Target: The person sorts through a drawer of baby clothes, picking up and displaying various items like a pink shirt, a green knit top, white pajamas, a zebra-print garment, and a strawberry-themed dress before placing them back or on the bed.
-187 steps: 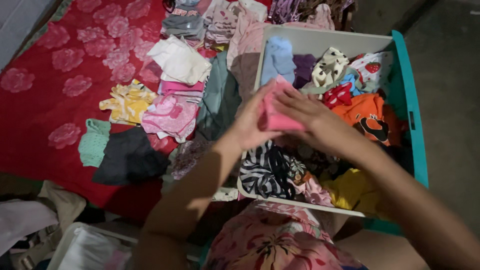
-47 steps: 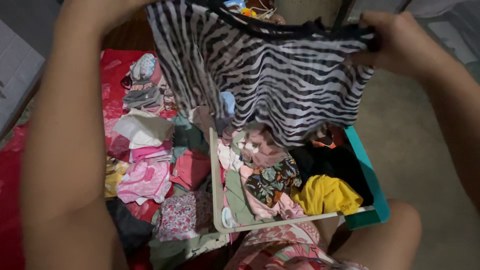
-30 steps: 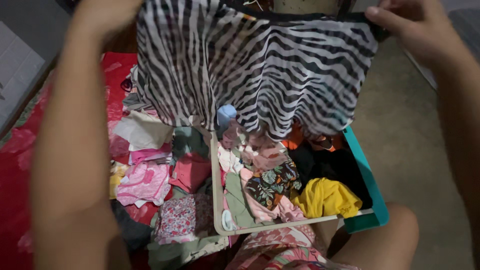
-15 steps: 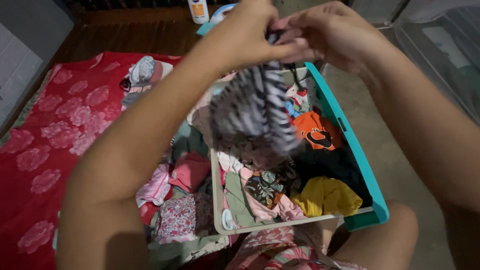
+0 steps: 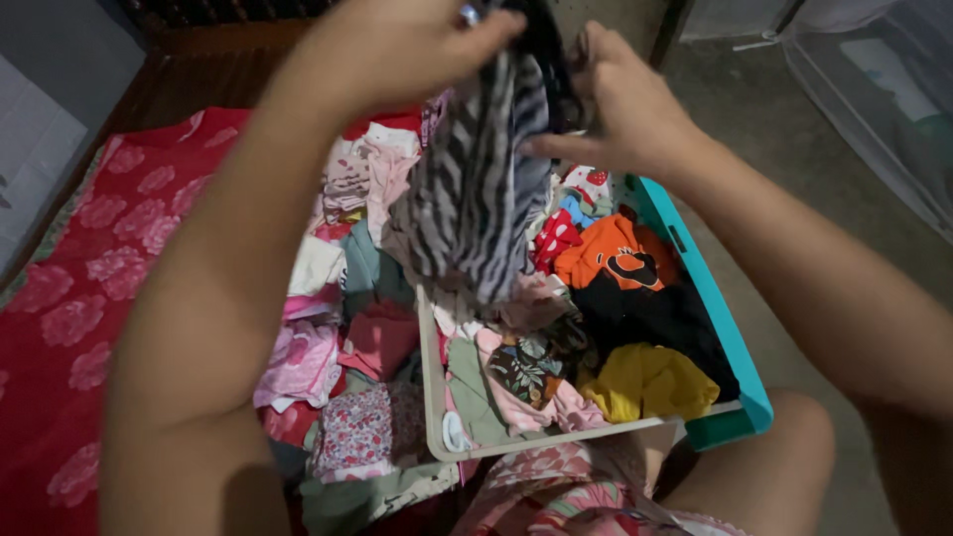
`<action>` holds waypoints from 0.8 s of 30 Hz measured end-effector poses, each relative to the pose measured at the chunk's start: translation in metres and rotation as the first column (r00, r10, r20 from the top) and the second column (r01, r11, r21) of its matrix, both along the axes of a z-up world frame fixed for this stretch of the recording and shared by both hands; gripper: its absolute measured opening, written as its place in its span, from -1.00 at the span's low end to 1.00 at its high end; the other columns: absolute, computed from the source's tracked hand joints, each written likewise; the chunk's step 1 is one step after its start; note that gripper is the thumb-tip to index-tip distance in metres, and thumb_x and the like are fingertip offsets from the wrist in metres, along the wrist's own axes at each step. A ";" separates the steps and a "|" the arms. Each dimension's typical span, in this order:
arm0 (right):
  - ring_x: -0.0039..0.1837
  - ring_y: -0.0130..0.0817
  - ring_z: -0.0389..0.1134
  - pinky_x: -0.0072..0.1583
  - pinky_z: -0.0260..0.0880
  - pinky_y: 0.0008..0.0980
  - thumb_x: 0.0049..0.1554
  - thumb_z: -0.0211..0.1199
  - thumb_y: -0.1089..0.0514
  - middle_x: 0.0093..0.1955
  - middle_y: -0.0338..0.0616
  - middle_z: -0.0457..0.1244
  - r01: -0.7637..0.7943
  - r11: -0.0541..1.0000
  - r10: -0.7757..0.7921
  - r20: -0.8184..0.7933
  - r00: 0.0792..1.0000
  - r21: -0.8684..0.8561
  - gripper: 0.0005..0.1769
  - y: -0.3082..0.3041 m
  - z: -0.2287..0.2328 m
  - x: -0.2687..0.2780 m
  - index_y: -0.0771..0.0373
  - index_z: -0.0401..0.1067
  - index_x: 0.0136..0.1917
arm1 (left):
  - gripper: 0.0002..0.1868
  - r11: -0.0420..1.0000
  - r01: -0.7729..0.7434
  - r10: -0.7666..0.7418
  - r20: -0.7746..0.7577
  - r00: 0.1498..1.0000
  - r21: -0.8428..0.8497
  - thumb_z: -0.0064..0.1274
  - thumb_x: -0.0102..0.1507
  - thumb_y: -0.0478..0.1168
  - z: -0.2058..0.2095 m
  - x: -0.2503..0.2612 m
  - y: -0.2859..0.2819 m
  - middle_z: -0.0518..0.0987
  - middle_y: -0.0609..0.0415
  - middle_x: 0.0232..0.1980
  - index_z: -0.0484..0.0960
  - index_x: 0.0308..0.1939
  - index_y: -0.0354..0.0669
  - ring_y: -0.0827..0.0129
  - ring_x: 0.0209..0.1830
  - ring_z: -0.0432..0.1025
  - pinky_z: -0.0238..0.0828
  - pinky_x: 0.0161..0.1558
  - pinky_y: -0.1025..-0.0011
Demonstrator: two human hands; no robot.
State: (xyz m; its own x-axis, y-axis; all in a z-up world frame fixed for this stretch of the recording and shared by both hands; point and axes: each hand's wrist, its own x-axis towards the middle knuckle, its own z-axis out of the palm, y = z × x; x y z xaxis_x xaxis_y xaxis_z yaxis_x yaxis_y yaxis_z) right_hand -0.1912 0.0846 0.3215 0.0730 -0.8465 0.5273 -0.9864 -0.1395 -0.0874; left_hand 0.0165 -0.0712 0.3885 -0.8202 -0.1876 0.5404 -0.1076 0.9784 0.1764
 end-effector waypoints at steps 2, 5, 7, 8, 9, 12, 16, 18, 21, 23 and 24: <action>0.19 0.02 0.30 0.14 0.46 -0.09 -0.14 0.69 -0.08 0.13 0.17 0.22 0.085 0.994 -0.098 -0.252 0.963 -0.064 -0.39 0.004 0.000 -0.015 0.50 0.53 -0.16 | -0.56 0.980 -0.158 0.141 0.146 0.979 0.117 0.00 0.41 0.18 0.014 0.016 -0.001 0.65 -0.13 -0.25 0.64 0.10 -0.06 0.09 -0.29 0.57 0.47 -0.21 0.16; 0.22 -0.03 0.38 0.14 0.49 -0.12 -0.08 0.60 0.05 0.21 0.13 0.31 -0.022 0.997 0.005 -0.208 0.978 -0.080 -0.56 0.017 0.015 -0.036 0.42 0.58 -0.08 | -0.55 0.924 -0.324 0.256 0.298 0.920 0.205 -0.08 0.43 0.19 0.017 0.038 -0.017 0.63 -0.13 -0.36 0.62 0.10 -0.04 0.14 -0.42 0.57 0.45 -0.33 0.18; 0.14 -0.21 0.47 0.17 0.54 -0.31 0.04 0.38 0.01 0.11 -0.01 0.37 -0.005 0.993 -0.039 0.357 0.933 0.121 -0.42 0.023 0.030 -0.042 0.25 0.38 0.28 | -0.54 0.969 -0.231 0.212 0.194 0.958 0.087 0.06 0.41 0.16 0.008 0.042 -0.033 0.64 -0.09 -0.36 0.68 -0.01 -0.18 0.19 -0.46 0.54 0.42 -0.37 0.20; 0.14 -0.21 0.47 0.17 0.54 -0.31 0.04 0.38 0.01 0.11 -0.01 0.37 -0.004 0.993 -0.039 0.355 0.934 0.121 -0.42 0.023 0.038 -0.044 0.25 0.38 0.28 | -0.54 0.969 -0.231 0.211 0.193 0.958 0.087 0.06 0.41 0.16 0.005 0.043 -0.043 0.64 -0.09 -0.36 0.68 -0.01 -0.18 0.19 -0.46 0.54 0.42 -0.37 0.20; 0.13 -0.15 0.46 0.13 0.53 -0.25 0.05 0.40 0.04 0.12 0.04 0.38 -0.052 0.992 0.011 0.330 0.944 0.117 -0.46 0.023 0.046 -0.045 0.27 0.44 0.25 | -0.53 0.981 -0.186 0.175 0.175 0.969 0.049 0.09 0.43 0.15 0.001 0.043 -0.052 0.63 -0.09 -0.36 0.66 -0.03 -0.23 0.20 -0.45 0.52 0.41 -0.37 0.20; 0.11 -0.07 0.45 0.06 0.52 -0.15 0.13 0.43 0.02 0.15 0.09 0.38 0.076 0.982 -0.119 0.253 0.960 0.172 -0.55 0.026 0.057 -0.052 0.25 0.53 0.23 | -0.54 0.989 -0.140 0.131 0.148 0.980 0.054 0.14 0.44 0.11 -0.011 0.044 -0.073 0.60 -0.11 -0.33 0.61 -0.04 -0.29 0.21 -0.42 0.49 0.39 -0.35 0.20; 0.02 -0.07 0.46 0.10 0.51 -0.14 0.31 0.27 0.22 0.14 0.07 0.42 0.049 0.995 -0.023 -0.274 0.961 0.086 -0.73 0.022 0.049 -0.079 0.14 0.61 0.25 | -0.62 0.939 0.153 -0.135 -0.079 0.988 0.308 0.18 0.45 -0.03 -0.036 0.033 -0.100 0.62 -0.07 -0.11 0.54 0.11 -0.29 0.35 -0.19 0.49 0.42 -0.15 0.31; 0.04 -0.14 0.43 0.08 0.46 -0.17 0.23 0.37 0.13 0.13 -0.02 0.40 0.164 0.980 -0.176 0.102 0.979 0.114 -0.68 0.002 0.036 -0.086 0.18 0.55 0.25 | -0.67 0.931 0.099 -0.079 -0.071 0.994 0.352 0.11 0.43 -0.10 -0.055 0.012 -0.116 0.63 -0.07 -0.08 0.52 0.13 -0.26 0.25 -0.15 0.51 0.43 -0.15 0.31; 0.03 -0.26 0.39 0.03 0.46 -0.23 0.14 0.40 0.22 0.06 -0.12 0.35 0.197 0.964 -0.262 0.532 0.805 0.176 -0.64 -0.030 0.008 -0.089 0.33 0.42 0.17 | -0.73 0.958 0.155 -0.077 -0.302 0.950 0.242 -0.10 0.41 -0.29 -0.103 -0.014 -0.121 0.62 -0.19 0.01 0.46 0.17 -0.30 -0.02 0.01 0.53 0.45 -0.01 0.22; 0.12 -0.28 0.40 0.14 0.46 -0.28 0.18 0.34 0.30 0.10 -0.09 0.36 0.034 0.999 -0.042 0.552 0.833 0.025 -0.71 -0.050 -0.010 -0.090 0.38 0.40 0.15 | -0.72 0.971 0.232 -0.170 -0.511 0.842 0.059 -0.25 0.40 -0.42 -0.116 -0.018 -0.121 0.60 -0.31 0.07 0.41 0.17 -0.37 -0.19 0.14 0.51 0.45 0.12 0.13; 0.21 -0.29 0.41 0.25 0.46 -0.32 0.22 0.28 0.37 0.13 -0.06 0.36 -0.132 0.984 0.177 0.539 0.824 -0.121 -0.78 -0.056 -0.016 -0.093 0.43 0.38 0.13 | -0.80 0.998 0.043 -0.016 -0.538 0.843 0.037 -0.22 0.48 -0.38 -0.116 -0.018 -0.119 0.58 -0.33 0.04 0.40 0.18 -0.32 -0.25 0.10 0.47 0.40 0.09 0.05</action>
